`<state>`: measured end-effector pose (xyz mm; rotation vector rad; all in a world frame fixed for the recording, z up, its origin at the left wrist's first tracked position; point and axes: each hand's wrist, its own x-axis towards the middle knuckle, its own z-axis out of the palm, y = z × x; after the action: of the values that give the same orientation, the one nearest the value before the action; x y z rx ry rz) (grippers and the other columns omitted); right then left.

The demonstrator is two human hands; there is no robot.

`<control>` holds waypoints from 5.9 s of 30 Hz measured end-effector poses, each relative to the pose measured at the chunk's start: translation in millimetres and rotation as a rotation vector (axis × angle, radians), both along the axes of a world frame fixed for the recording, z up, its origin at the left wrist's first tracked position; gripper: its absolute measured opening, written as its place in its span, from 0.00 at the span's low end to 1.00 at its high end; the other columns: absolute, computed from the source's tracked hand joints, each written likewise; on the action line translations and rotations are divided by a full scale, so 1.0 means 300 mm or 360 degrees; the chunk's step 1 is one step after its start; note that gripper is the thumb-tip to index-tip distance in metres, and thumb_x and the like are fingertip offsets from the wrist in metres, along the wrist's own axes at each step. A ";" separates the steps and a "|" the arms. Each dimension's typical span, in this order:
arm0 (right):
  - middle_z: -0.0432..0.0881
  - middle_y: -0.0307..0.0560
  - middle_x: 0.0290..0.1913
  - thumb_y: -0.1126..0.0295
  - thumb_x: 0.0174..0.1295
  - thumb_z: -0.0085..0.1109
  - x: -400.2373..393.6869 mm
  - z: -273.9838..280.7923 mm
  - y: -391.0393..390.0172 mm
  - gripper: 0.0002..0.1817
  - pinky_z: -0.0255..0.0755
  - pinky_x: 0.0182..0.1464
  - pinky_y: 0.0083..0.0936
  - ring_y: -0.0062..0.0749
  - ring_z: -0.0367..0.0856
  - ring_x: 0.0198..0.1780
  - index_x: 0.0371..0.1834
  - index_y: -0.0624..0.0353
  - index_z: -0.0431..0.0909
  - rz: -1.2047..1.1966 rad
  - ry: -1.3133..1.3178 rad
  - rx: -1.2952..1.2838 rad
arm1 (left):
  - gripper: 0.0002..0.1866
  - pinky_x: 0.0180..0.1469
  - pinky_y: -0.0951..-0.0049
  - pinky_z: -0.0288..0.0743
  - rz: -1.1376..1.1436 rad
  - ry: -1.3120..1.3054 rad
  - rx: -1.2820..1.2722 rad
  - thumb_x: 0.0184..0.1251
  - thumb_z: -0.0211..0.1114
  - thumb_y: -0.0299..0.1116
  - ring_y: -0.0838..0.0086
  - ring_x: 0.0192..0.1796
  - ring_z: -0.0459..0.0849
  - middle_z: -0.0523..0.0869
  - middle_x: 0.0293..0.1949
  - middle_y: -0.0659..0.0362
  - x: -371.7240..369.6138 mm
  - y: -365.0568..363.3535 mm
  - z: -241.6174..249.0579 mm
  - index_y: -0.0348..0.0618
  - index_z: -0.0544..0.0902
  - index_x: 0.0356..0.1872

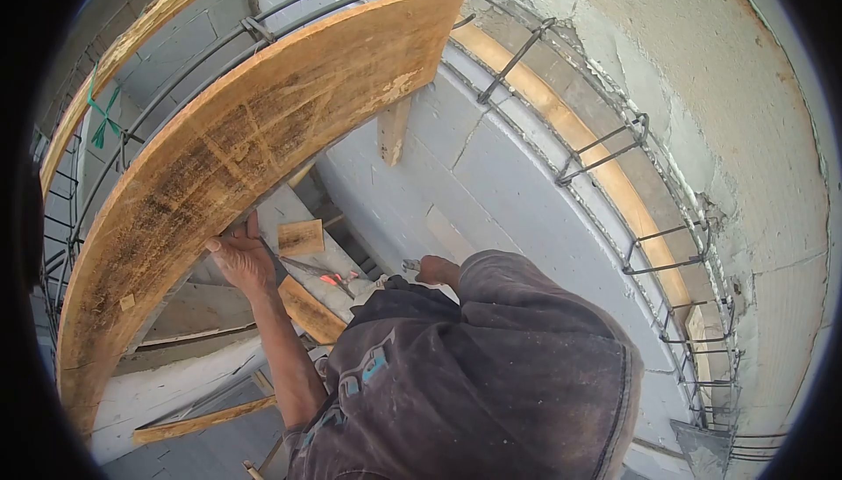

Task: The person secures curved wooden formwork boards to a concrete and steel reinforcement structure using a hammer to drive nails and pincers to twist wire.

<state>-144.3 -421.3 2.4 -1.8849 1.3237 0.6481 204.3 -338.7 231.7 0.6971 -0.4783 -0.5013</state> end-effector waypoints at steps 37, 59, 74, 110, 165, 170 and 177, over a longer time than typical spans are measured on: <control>0.86 0.64 0.47 0.50 0.54 0.68 -0.002 0.044 0.092 0.28 0.79 0.52 0.40 0.53 0.87 0.49 0.46 0.66 0.85 -0.0342 -0.0008 0.0051 | 0.51 0.49 0.59 0.87 0.0003 -0.0144 0.0387 0.59 0.66 0.69 0.56 0.57 0.84 0.76 0.60 0.47 -0.119 -0.159 0.004 0.33 0.65 0.67; 0.85 0.67 0.41 0.58 0.60 0.64 -0.071 -0.153 -0.130 0.20 0.76 0.49 0.45 0.59 0.85 0.47 0.41 0.68 0.82 0.0675 -0.0012 0.0028 | 0.44 0.61 0.58 0.76 -0.0700 -0.0525 0.2201 0.61 0.68 0.62 0.52 0.60 0.82 0.83 0.59 0.45 -0.360 0.495 -0.741 0.39 0.71 0.69; 0.86 0.58 0.52 0.58 0.59 0.63 0.990 -0.594 -0.240 0.22 0.77 0.58 0.41 0.51 0.83 0.57 0.50 0.63 0.82 0.1153 0.0573 -0.0394 | 0.42 0.78 0.44 0.53 -0.0613 -0.0024 0.2917 0.59 0.71 0.55 0.40 0.79 0.49 0.51 0.80 0.52 -0.475 0.878 -1.345 0.62 0.66 0.75; 0.88 0.58 0.46 0.56 0.59 0.68 2.202 -2.208 -0.785 0.21 0.80 0.54 0.37 0.51 0.87 0.50 0.44 0.64 0.85 0.0145 -0.0462 -0.0820 | 0.18 0.70 0.40 0.65 -0.0123 -0.0654 0.2776 0.67 0.65 0.43 0.54 0.59 0.82 0.86 0.51 0.48 -0.104 0.753 -1.760 0.41 0.86 0.50; 0.80 0.36 0.28 0.59 0.55 0.71 0.684 0.555 0.044 0.17 0.67 0.28 0.24 0.20 0.71 0.25 0.44 0.56 0.85 0.0383 -0.0832 0.0678 | 0.07 0.27 0.81 0.63 -0.0674 0.0598 0.1164 0.64 0.71 0.29 0.85 0.25 0.70 0.78 0.26 0.68 -0.206 0.417 -0.457 0.39 0.83 0.38; 0.76 0.35 0.24 0.63 0.56 0.71 0.573 0.626 0.085 0.14 0.65 0.26 0.21 0.19 0.71 0.24 0.40 0.58 0.83 0.0052 -0.1069 0.0676 | 0.09 0.29 0.81 0.70 -0.0589 0.0929 0.0807 0.65 0.73 0.31 0.83 0.25 0.76 0.81 0.26 0.65 -0.258 0.378 -0.341 0.40 0.81 0.37; 0.74 0.35 0.27 0.65 0.66 0.67 0.462 0.640 0.122 0.15 0.68 0.25 0.21 0.18 0.70 0.24 0.50 0.62 0.78 -0.0846 -0.1661 0.1138 | 0.07 0.41 0.79 0.80 -0.0567 0.0697 0.0790 0.75 0.64 0.37 0.77 0.37 0.87 0.85 0.33 0.63 -0.277 0.275 -0.203 0.47 0.81 0.39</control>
<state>-5.8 -384.7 194.3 -0.9350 0.6753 -0.1654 121.4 -256.4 170.8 0.9487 -0.0546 -1.1041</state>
